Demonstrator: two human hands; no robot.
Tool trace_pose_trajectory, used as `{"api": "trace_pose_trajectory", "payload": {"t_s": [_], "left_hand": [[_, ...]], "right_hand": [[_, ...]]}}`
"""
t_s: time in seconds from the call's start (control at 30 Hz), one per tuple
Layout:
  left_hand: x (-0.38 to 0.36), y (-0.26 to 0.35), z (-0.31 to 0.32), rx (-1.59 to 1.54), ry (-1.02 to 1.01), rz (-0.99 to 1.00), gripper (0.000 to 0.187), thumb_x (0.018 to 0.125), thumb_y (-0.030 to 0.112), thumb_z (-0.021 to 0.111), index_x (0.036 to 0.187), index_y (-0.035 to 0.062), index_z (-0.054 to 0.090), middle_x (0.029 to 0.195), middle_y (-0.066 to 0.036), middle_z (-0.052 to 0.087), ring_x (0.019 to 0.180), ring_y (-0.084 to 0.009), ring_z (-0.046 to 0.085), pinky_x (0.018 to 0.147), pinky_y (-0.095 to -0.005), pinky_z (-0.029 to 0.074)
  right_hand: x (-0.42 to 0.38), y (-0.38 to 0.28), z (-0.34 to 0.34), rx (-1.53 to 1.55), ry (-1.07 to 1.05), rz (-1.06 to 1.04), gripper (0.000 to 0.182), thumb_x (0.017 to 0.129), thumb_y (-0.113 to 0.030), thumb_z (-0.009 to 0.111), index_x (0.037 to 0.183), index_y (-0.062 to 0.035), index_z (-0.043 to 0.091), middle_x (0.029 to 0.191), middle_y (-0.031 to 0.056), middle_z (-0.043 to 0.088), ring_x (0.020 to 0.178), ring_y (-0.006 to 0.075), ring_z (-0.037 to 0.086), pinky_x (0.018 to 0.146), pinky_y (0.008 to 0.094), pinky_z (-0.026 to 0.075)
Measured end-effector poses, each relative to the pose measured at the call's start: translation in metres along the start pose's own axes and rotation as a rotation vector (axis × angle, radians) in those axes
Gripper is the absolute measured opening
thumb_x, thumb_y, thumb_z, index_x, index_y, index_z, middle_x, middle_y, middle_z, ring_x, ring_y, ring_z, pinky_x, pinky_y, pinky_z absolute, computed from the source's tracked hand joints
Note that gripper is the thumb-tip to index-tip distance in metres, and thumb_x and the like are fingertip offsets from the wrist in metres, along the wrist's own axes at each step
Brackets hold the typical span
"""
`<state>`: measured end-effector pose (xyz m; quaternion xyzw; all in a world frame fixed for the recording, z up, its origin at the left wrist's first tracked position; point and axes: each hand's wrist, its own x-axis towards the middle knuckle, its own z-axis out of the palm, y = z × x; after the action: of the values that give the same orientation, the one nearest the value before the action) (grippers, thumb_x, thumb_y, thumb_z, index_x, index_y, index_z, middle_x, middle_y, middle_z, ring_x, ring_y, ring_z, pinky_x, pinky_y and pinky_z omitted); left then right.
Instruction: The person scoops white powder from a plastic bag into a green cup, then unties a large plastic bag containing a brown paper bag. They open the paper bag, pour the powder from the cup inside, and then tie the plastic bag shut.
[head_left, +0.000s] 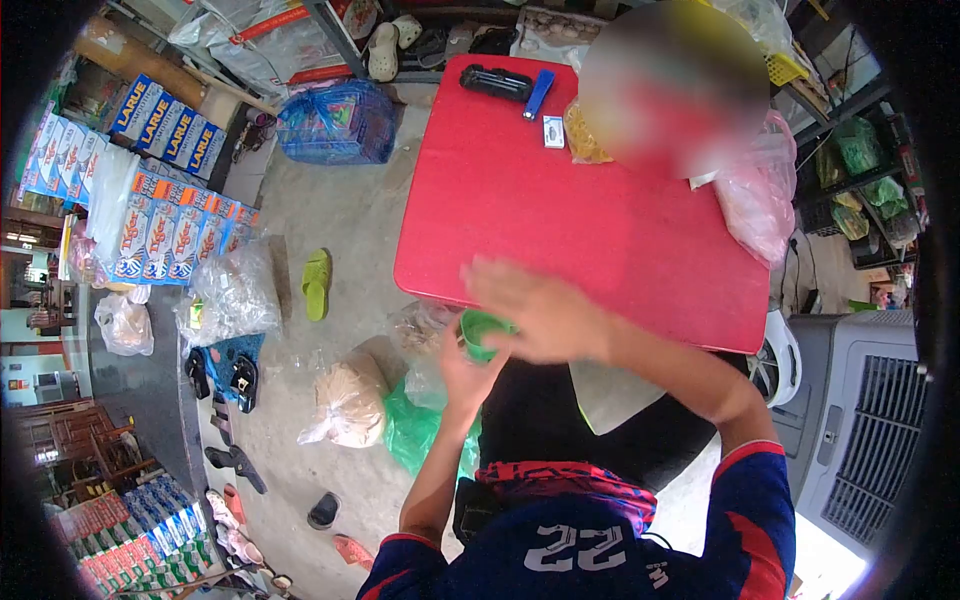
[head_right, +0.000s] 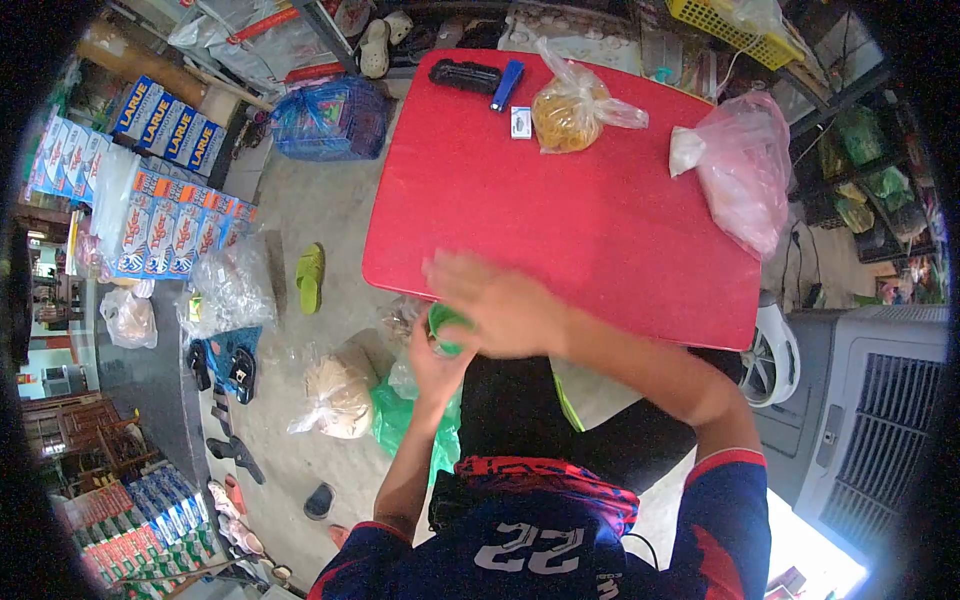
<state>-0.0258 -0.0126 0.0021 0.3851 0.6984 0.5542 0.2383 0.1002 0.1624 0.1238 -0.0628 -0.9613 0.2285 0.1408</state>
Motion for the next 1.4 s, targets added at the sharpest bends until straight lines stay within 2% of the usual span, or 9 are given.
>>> {"api": "trace_pose_trajectory", "payload": {"t_s": [0.23, 0.37, 0.6, 0.73, 0.77, 0.93, 1.1, 1.33, 1.4], "left_hand": [[-0.027, 0.007, 0.002, -0.048, -0.062, -0.032, 0.080, 0.073, 0.017, 0.098, 0.139, -0.0008, 0.058, 0.126, -0.018, 0.071, 0.114, -0.0276, 0.071, 0.100, -0.0414, 0.056], [-0.051, 0.016, 0.014, 0.030, -0.201, -0.015, 0.080, 0.073, 0.019, 0.099, 0.139, -0.0003, 0.059, 0.128, -0.019, 0.071, 0.117, -0.0284, 0.071, 0.101, -0.0402, 0.056], [-0.057, 0.041, 0.053, 0.106, -0.428, 0.102, 0.078, 0.071, 0.021, 0.099, 0.136, 0.0009, 0.059, 0.129, -0.019, 0.068, 0.118, -0.0361, 0.070, 0.102, -0.0436, 0.057], [-0.056, 0.079, 0.066, 0.154, -0.532, 0.110, 0.085, 0.068, 0.023, 0.102, 0.139, 0.0028, 0.059, 0.130, -0.018, 0.069, 0.119, -0.0333, 0.070, 0.104, -0.0428, 0.056], [-0.056, 0.091, 0.067, 0.169, -0.547, 0.132, 0.086, 0.068, 0.023, 0.102, 0.139, 0.0034, 0.059, 0.130, -0.017, 0.069, 0.120, -0.0315, 0.070, 0.105, -0.0423, 0.055], [-0.022, 0.141, 0.073, 0.011, -0.490, 0.284, 0.090, 0.067, 0.018, 0.103, 0.142, 0.0016, 0.056, 0.131, -0.016, 0.070, 0.122, -0.0270, 0.069, 0.108, -0.0441, 0.054], [0.029, 0.162, 0.100, -0.042, -0.330, 0.203, 0.084, 0.072, 0.017, 0.101, 0.141, 0.0014, 0.056, 0.129, -0.015, 0.072, 0.119, -0.0260, 0.071, 0.104, -0.0423, 0.056], [0.066, 0.154, 0.125, 0.183, -0.205, 0.327, 0.084, 0.077, 0.020, 0.099, 0.146, 0.0012, 0.054, 0.133, -0.016, 0.070, 0.123, -0.0252, 0.068, 0.107, -0.0406, 0.053], [0.060, 0.162, 0.128, 0.211, -0.121, 0.338, 0.091, 0.075, 0.019, 0.099, 0.150, -0.0023, 0.051, 0.139, -0.021, 0.066, 0.133, -0.0345, 0.062, 0.115, -0.0480, 0.046]], "right_hand": [[-0.058, -0.050, 0.020, 0.258, 0.178, 0.217, 0.039, 0.091, -0.015, 0.073, 0.127, -0.0010, 0.071, 0.134, 0.0151, 0.070, 0.123, 0.0329, 0.069, 0.104, 0.0436, 0.059], [-0.084, -0.064, 0.031, 0.293, 0.360, 0.288, 0.024, 0.086, -0.008, 0.074, 0.109, -0.0044, 0.076, 0.107, 0.0096, 0.077, 0.099, 0.0315, 0.075, 0.095, 0.0446, 0.061], [-0.143, -0.076, 0.041, 0.251, 0.630, 0.432, 0.030, 0.091, -0.003, 0.072, 0.121, -0.0033, 0.076, 0.111, 0.0129, 0.080, 0.106, 0.0319, 0.075, 0.106, 0.0489, 0.058], [-0.177, -0.100, -0.001, 0.818, 0.803, 0.757, 0.035, 0.105, 0.000, 0.061, 0.140, -0.0029, 0.065, 0.121, 0.0142, 0.078, 0.112, 0.0280, 0.076, 0.107, 0.0441, 0.057], [-0.183, -0.106, -0.012, 0.989, 0.919, 0.674, 0.041, 0.110, -0.009, 0.056, 0.151, -0.0019, 0.055, 0.139, 0.0188, 0.069, 0.122, 0.0304, 0.071, 0.107, 0.0461, 0.055], [-0.236, -0.094, -0.043, 1.218, 1.270, 0.525, 0.062, 0.110, -0.041, 0.051, 0.152, 0.0044, 0.049, 0.143, 0.0267, 0.062, 0.130, 0.0373, 0.064, 0.107, 0.0500, 0.053], [-0.274, -0.080, -0.034, 1.175, 1.316, 0.635, 0.062, 0.112, -0.044, 0.047, 0.149, 0.0056, 0.051, 0.138, 0.0248, 0.064, 0.125, 0.0327, 0.066, 0.107, 0.0470, 0.052], [-0.285, -0.079, 0.010, 1.781, 1.409, 0.540, 0.069, 0.114, -0.053, 0.037, 0.152, 0.0038, 0.050, 0.147, 0.0261, 0.061, 0.136, 0.0384, 0.061, 0.113, 0.0503, 0.048], [-0.288, -0.078, 0.024, 1.883, 1.428, 0.519, 0.070, 0.114, -0.054, 0.035, 0.152, 0.0031, 0.050, 0.151, 0.0264, 0.059, 0.142, 0.0387, 0.056, 0.118, 0.0515, 0.043]]}}
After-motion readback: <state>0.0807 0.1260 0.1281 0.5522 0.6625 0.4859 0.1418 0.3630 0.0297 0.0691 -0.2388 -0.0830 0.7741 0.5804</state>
